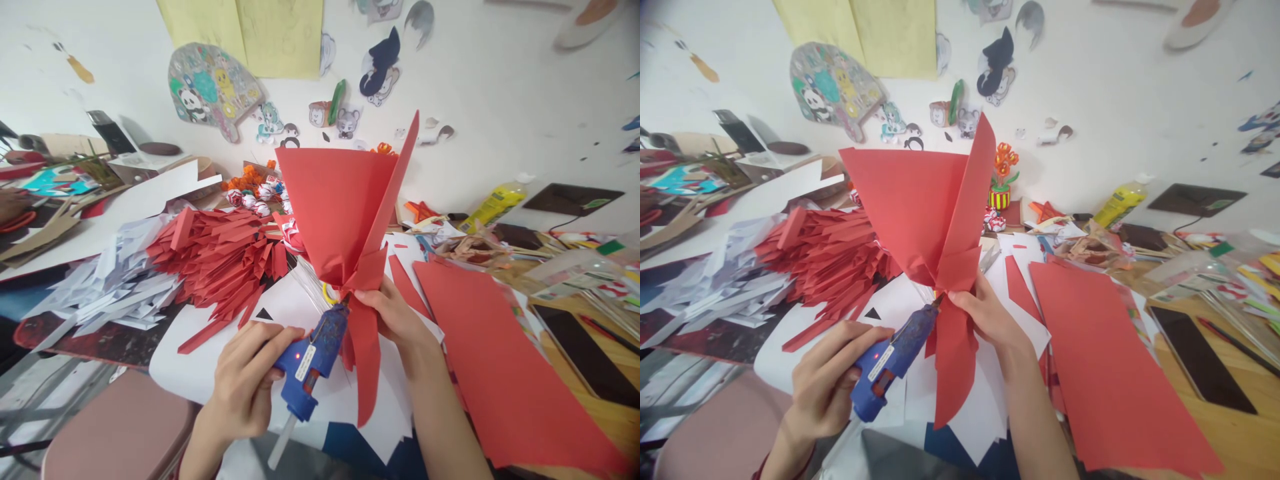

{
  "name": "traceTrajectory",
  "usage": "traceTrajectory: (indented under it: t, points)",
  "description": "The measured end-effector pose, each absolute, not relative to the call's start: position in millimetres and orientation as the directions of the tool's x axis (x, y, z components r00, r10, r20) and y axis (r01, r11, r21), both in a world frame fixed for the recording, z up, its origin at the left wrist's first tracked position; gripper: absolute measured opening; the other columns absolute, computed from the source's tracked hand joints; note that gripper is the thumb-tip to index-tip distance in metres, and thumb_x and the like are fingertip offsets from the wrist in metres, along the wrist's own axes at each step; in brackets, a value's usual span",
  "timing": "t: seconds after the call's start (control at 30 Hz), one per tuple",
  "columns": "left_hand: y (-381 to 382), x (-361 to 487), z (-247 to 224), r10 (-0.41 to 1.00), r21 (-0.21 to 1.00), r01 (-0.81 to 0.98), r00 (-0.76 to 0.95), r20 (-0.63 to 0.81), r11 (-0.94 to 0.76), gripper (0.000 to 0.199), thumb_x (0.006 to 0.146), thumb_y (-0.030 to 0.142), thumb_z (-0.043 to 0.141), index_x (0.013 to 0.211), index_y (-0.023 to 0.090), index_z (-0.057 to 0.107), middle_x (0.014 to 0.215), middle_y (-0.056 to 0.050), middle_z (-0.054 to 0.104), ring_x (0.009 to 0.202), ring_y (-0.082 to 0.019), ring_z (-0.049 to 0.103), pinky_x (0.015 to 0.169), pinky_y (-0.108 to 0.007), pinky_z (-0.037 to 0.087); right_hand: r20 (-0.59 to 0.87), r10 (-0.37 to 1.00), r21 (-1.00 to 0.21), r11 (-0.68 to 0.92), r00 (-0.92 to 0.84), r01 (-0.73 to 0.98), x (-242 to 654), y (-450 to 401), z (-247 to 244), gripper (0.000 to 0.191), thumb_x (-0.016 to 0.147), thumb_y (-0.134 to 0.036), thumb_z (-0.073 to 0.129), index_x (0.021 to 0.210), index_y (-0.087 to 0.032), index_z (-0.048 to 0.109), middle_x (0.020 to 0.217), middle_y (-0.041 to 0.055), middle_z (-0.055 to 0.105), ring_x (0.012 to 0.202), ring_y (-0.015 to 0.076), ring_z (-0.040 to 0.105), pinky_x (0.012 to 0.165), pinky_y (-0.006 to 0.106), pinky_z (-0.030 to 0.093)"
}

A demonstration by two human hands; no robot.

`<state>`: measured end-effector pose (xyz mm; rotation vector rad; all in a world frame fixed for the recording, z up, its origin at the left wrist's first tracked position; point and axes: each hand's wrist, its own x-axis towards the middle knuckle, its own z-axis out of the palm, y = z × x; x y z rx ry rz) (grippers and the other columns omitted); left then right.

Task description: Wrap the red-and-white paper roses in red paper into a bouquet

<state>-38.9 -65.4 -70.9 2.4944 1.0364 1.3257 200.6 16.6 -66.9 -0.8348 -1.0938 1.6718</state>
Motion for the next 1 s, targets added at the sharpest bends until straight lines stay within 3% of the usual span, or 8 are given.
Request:
traceTrajectory:
  t: [0.2, 0.73, 1.0]
  points:
    - [-66.5, -38.3, -71.8, 0.642, 0.43, 0.516, 0.356, 0.679, -0.741, 0.038, 0.102, 0.029, 0.033, 0.123, 0.009, 0.058, 0.102, -0.016, 0.062, 0.085, -0.021, 0.059, 0.069, -0.033, 0.047, -0.044, 0.944, -0.928, -0.16, -0.326, -0.336, 199.9, 16.9, -66.0, 0.024, 0.074, -0.033, 0.075, 0.089, -0.023, 0.059, 0.1, 0.0004, 0.062, 0.076, 0.0121, 0.058, 0.068, 0.028, 0.05]
    - [-69.7, -38.1, -72.7, 0.671, 0.439, 0.556, 0.328, 0.665, -0.706, 0.038, 0.101, 0.027, 0.033, 0.123, 0.01, 0.059, 0.102, -0.015, 0.062, 0.085, -0.021, 0.059, 0.069, -0.031, 0.048, -0.043, 0.943, -0.94, -0.15, -0.331, -0.307, 200.3, 16.5, -65.6, 0.026, 0.075, -0.035, 0.074, 0.092, -0.022, 0.061, 0.111, 0.0046, 0.061, 0.081, 0.0137, 0.059, 0.067, 0.027, 0.051]
    - [-70.6, -37.6, -71.9, 0.661, 0.436, 0.542, 0.338, 0.67, -0.719, 0.039, 0.1, 0.026, 0.033, 0.124, 0.01, 0.059, 0.102, -0.016, 0.062, 0.084, -0.021, 0.059, 0.068, -0.032, 0.048, -0.023, 0.946, -0.947, -0.124, -0.324, -0.295, 200.2, 15.1, -64.0, 0.023, 0.076, -0.034, 0.072, 0.091, -0.023, 0.06, 0.106, 0.0041, 0.063, 0.082, 0.0158, 0.06, 0.069, 0.029, 0.051]
